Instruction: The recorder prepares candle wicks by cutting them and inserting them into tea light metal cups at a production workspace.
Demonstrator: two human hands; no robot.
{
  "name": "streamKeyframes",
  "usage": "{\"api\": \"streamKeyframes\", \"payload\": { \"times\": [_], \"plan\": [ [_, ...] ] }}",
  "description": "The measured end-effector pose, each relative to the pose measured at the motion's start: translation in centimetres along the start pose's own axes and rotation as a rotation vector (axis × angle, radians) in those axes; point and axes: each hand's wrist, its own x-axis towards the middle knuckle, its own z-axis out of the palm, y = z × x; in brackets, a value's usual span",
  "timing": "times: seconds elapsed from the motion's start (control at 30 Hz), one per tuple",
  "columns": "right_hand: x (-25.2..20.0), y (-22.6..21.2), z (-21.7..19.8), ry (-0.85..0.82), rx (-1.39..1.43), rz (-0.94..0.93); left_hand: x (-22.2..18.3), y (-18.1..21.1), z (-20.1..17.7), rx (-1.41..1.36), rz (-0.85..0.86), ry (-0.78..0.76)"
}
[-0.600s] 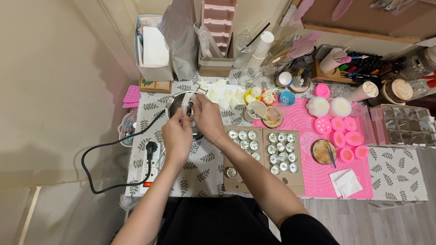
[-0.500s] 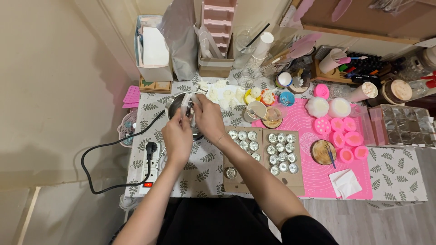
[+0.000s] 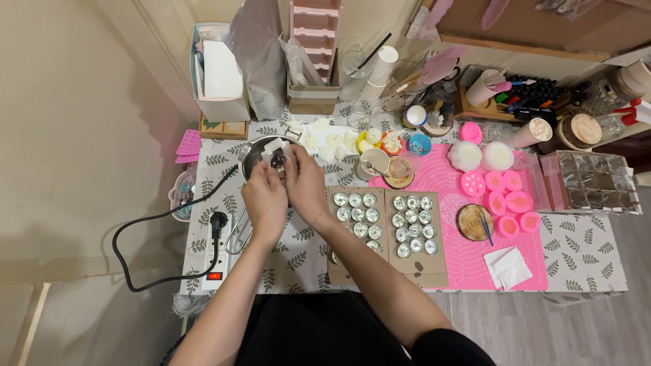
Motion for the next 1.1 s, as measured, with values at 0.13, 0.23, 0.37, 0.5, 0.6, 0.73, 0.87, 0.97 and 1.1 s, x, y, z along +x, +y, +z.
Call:
{"api": "streamKeyframes", "payload": {
  "times": [0.13, 0.23, 0.37, 0.5, 0.6, 0.73, 0.87, 0.97, 1.1],
  "plan": [
    [-0.7, 0.6, 0.3, 0.056, -0.037, -0.080, 0.0, 0.2, 0.1, 0.065, -0.102, -0.006],
    [-0.1, 0.6, -0.1, 0.003, -0.030, -0.027, 0.5, -0.1, -0.3, 0.102, -0.118, -0.059],
    [1.9, 0.8, -1.6, -0.116, -0.088, 0.041, 2.3, -1.2, -1.5, 0.092, 0.255, -0.040],
    [3.7, 1.4, -2.2, -0.168, -0.173, -0.097, 3.1, -1.7, -3.1, 0.551, 0.362, -0.075],
    [4.2, 1.4, -1.5, -0.165, -0.304, -0.190, 4.0, -2.5, -2.7, 0.713, 0.420, -0.101],
    [4.7, 1.8, -0.2, -0.245, -0.461, -0.173, 5.2, -3.3, -2.3, 0.724, 0.255, -0.356],
    [6.1, 4.2, 2.2, -0.382, -0.648, -0.204, 5.6, -2.2, -2.6, 0.786, 0.396, -0.329],
    [6.6, 6.7, 4.2, -0.375, -0.658, -0.248, 5.9, 0.8, -4.8, 0.675, 0.349, -0.289],
    [6.9, 8.6, 5.2, -0.379, -0.614, -0.224, 4.8, 4.2, -7.8, 0.494, 0.465, -0.147]
  ]
}}
